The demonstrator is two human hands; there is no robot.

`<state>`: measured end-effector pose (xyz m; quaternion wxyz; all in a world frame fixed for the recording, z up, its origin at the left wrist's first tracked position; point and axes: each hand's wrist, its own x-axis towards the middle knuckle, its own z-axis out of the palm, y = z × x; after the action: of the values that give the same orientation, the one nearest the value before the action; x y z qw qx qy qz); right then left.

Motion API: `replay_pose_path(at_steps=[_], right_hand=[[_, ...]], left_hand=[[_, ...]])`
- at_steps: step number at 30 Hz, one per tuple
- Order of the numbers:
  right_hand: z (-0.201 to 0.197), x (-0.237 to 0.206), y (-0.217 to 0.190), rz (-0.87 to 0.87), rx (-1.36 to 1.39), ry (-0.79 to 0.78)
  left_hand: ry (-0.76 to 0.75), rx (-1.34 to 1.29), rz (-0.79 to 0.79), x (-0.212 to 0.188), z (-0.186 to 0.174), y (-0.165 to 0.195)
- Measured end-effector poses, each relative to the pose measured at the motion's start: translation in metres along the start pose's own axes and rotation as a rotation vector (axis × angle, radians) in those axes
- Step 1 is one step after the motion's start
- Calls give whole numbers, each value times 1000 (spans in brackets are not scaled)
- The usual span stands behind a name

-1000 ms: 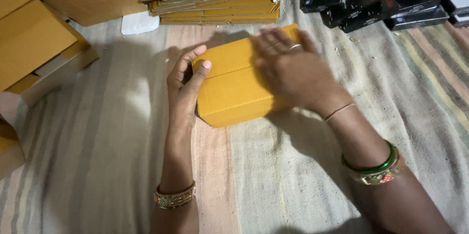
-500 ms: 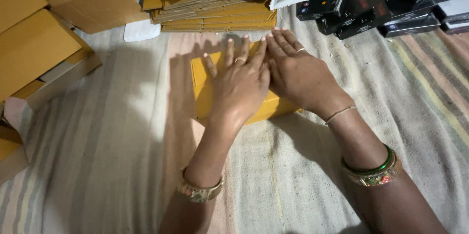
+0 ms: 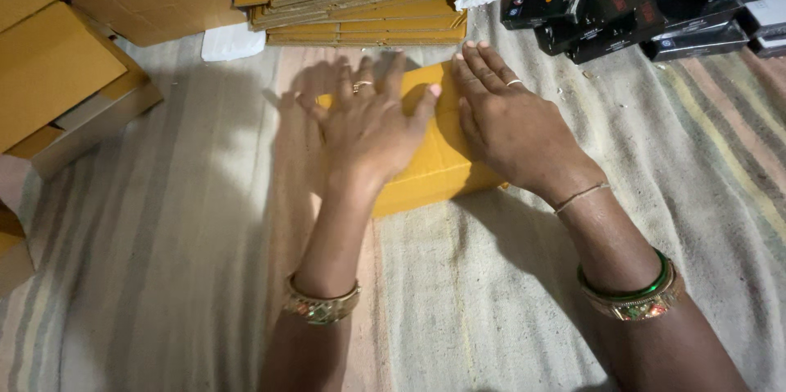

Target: The person folds flat pre-cut yellow cardboard boxes into open boxes, pressing the flaps, sides and base to shape each one, and sets the finished boxes onto a pile of similar folded boxes on the bed.

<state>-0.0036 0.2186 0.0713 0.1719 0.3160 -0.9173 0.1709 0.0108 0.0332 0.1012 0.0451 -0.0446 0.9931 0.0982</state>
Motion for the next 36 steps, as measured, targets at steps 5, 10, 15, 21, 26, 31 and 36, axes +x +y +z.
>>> replay_pose_path(at_steps=[5,10,15,21,26,31,36], right_hand=[[-1,-2,-4,33,12,-16],[2,-1,7,5,-15,-13],[-1,0,16,-1,111,-62],[-4,-5,-5,114,-150,-51],[4,-12,-39,-14,-385,-40],[-17,-16,-58,-218,-75,-56],[-43,-21,-50,-13,79,-218]], left_hand=[[68,-55,21,0,7,-23],[105,-100,42,6,19,-37],[101,-222,10,0,22,-50],[117,-107,-30,-8,12,-39],[304,-47,-4,-30,27,-26],[461,-98,228,-36,51,-15],[403,111,379,-64,61,-5]])
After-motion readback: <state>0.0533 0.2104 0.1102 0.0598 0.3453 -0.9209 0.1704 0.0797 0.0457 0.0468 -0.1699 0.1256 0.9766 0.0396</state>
